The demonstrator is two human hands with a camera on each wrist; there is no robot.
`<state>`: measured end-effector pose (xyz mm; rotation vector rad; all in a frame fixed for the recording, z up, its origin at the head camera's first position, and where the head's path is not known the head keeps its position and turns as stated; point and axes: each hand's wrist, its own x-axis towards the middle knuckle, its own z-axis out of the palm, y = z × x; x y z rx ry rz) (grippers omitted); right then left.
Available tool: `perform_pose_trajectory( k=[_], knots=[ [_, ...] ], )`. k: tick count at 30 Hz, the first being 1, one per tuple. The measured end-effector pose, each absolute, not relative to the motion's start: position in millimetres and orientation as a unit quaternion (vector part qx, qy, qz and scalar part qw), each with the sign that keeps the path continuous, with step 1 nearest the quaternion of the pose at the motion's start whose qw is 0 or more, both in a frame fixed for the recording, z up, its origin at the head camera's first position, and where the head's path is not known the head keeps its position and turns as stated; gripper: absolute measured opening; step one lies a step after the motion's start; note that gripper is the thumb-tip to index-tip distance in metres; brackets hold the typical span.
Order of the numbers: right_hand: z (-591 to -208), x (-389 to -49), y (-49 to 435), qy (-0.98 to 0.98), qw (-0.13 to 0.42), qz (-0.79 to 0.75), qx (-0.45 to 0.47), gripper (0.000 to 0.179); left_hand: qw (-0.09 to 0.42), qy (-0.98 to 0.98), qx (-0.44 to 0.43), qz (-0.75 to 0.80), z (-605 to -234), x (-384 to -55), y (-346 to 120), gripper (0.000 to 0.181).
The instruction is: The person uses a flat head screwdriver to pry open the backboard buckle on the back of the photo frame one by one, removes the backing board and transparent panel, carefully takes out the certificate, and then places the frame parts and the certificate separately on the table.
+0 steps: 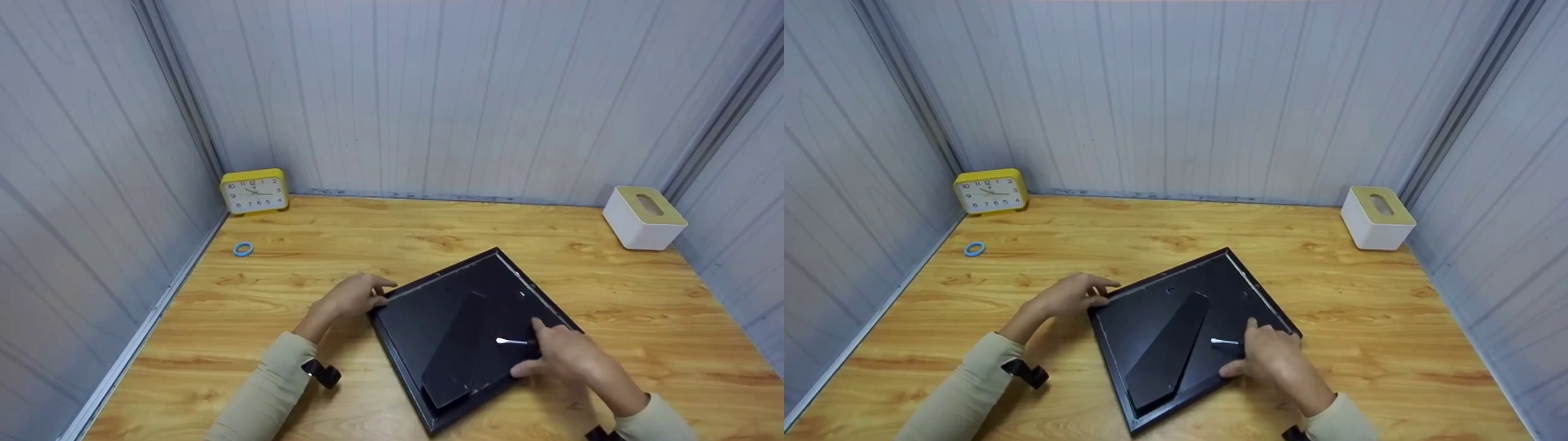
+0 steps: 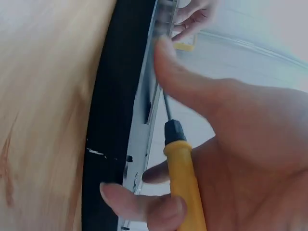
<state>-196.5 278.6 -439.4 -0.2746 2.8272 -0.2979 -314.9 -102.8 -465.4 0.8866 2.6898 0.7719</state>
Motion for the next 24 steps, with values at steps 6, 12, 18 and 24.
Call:
perform_pose_trajectory(
  k=[6,12,18,24],
  knots=[
    [-442,-216,291,0.964,0.201,-0.14,-0.102,0.115,0.187,0.881,0.285,0.329,-465,-315,-112,0.065],
    [-451,-256,308,0.938,0.233,-0.225,-0.12,0.125,0.242,0.878,0.328,0.252,-465,-303,-106,0.113],
    [-453,-301,326,0.929,0.237,-0.231,-0.168,0.121,0.227,0.891,0.356,0.165,-470,-291,-87,0.127],
    [-451,-326,334,0.924,0.253,-0.222,-0.182,0.119,0.234,0.904,0.315,0.173,-468,-279,-71,0.131]
  ],
)
